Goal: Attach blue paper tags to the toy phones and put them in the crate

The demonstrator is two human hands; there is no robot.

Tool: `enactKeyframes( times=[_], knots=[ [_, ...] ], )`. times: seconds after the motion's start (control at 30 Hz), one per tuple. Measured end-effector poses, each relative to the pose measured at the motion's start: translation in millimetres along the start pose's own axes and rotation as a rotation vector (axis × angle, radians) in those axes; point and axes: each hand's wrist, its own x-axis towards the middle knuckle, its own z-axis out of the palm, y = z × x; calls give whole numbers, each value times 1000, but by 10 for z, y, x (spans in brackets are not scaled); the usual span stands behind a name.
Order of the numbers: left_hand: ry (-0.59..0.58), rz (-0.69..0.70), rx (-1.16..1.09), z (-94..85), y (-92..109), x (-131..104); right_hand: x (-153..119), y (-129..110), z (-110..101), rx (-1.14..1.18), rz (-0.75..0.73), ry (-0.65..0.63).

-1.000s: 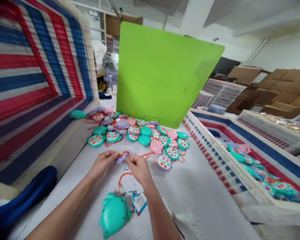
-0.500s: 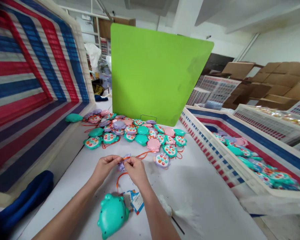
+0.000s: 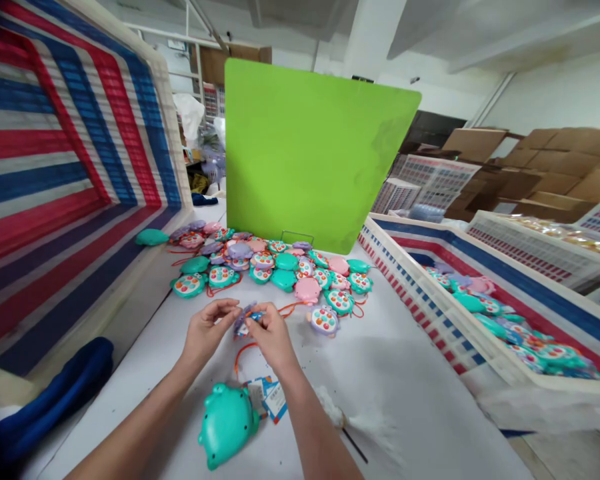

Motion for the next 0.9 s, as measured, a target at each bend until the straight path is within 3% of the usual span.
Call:
enactKeyframes(
  times=[0.27, 0.47, 0.7, 0.9],
  knots=[
    [-46, 274, 184, -23, 102, -54, -69, -68, 34, 75, 111, -175],
    [-46, 380, 263, -58, 152, -26, -39, -50, -48, 257, 253, -80],
    [-349, 562, 476, -53, 148, -35, 8, -78, -142, 447, 295, 23],
    [-430, 747, 662, 17, 181, -125, 11, -32, -101, 481, 275, 42]
  ],
)
